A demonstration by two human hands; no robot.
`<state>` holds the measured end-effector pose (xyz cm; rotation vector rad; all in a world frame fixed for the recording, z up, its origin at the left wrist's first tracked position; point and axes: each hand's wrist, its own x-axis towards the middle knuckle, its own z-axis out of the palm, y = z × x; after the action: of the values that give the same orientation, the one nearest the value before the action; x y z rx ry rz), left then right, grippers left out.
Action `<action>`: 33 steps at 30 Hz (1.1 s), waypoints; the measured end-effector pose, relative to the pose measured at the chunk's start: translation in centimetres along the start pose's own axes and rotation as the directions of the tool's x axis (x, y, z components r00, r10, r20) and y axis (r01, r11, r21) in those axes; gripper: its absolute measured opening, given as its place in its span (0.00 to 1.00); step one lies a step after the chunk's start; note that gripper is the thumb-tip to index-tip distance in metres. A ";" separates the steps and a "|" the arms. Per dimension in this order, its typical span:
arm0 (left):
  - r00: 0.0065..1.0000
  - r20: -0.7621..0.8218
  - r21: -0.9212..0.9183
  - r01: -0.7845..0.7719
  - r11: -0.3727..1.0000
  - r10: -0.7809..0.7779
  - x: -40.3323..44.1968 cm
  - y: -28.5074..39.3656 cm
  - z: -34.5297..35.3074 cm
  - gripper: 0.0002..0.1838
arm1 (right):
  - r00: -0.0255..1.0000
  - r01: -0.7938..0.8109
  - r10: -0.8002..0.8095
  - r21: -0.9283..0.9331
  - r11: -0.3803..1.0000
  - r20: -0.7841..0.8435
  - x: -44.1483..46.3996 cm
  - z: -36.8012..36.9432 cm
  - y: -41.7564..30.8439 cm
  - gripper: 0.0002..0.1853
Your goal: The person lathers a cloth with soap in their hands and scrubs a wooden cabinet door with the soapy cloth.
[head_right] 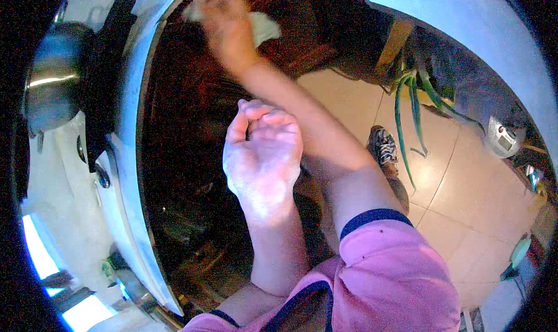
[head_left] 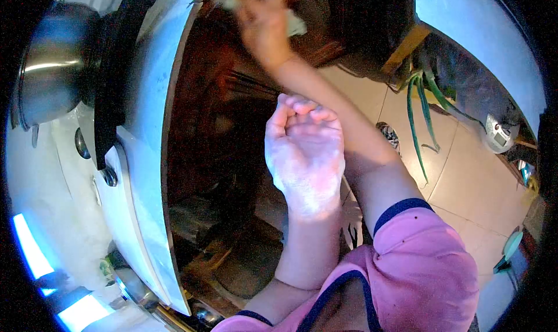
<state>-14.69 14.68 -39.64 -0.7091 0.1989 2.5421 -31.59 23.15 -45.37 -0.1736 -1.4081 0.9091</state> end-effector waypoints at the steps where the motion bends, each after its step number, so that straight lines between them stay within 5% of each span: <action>1: 1.000 0.003 0.011 0.005 1.000 -0.005 0.0 -0.1 0.0 0.03 | 0.997 -0.006 0.001 0.063 0.998 0.079 -1.1 0.7 -0.8 0.08; 7: 0.999 0.008 -0.015 0.038 0.999 -0.038 -0.4 0.7 0.1 0.05 | 0.970 0.037 -0.055 0.078 0.996 0.239 -0.1 0.0 0.2 0.10; 9: 1.000 -0.003 -0.015 0.030 0.999 -0.030 -0.5 1.1 0.2 0.05 | 0.998 0.059 -0.059 0.025 0.998 0.003 2.1 -1.1 1.9 0.10; 10: 1.000 -0.013 -0.019 0.023 1.000 -0.023 -0.5 1.2 0.2 0.05 | 0.995 -0.069 0.074 0.067 0.995 -0.064 3.9 -1.8 0.9 0.09; 12: 0.999 -0.008 -0.008 0.032 0.999 -0.032 -0.5 1.8 0.0 0.05 | 0.994 -0.027 0.022 -0.049 0.998 -0.103 4.1 -2.2 1.4 0.14; 17: 0.997 0.053 0.047 0.045 0.998 -0.047 -0.4 2.0 -0.1 0.07 | 0.987 -0.012 0.019 0.040 0.999 -0.162 2.5 -0.7 0.7 0.14; 19: 0.996 0.054 0.070 0.062 0.996 -0.065 -0.3 1.8 -0.1 0.07 | 0.982 0.156 -0.160 -0.052 0.986 -0.101 1.9 -0.1 0.8 0.10; 22: 0.996 0.044 0.096 0.077 0.992 -0.082 -0.5 0.5 0.0 0.07 | 0.999 -0.030 0.031 -0.043 0.999 0.010 0.3 0.4 1.0 0.13; 24: 0.996 0.044 0.116 0.070 0.991 -0.076 -0.6 -0.6 0.2 0.07 | 0.996 0.057 -0.057 0.000 0.998 0.068 -0.2 0.6 1.4 0.15; 26: 0.988 0.024 0.140 0.150 0.979 -0.155 -1.0 -1.5 0.2 0.08 | 0.934 0.048 -0.070 0.073 0.996 0.349 -0.9 0.5 0.7 0.13; 28: 0.983 -0.010 0.117 0.181 0.977 -0.181 -1.8 -2.4 0.6 0.09 | 0.953 0.116 -0.135 0.085 0.990 0.271 -0.7 0.8 0.8 0.12; 31: 0.978 -0.018 0.026 0.206 0.978 -0.206 -2.3 -2.5 1.7 0.09 | 0.964 0.075 -0.103 0.120 0.990 0.243 1.2 -0.6 1.8 0.14; 32: 0.979 -0.014 0.023 0.205 0.979 -0.205 -2.6 -2.2 1.8 0.09 | 0.964 -0.070 0.061 0.025 0.997 0.258 2.1 -1.0 2.6 0.09; 33: 0.970 0.005 -0.010 0.245 0.969 -0.245 -2.7 -1.7 2.0 0.09 | 0.974 -0.208 0.171 0.278 0.938 0.151 2.8 -1.2 4.1 0.08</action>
<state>-12.72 15.59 -36.51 -0.6878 0.0905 2.3099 -32.63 28.08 -45.93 -0.0281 -1.3687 1.2970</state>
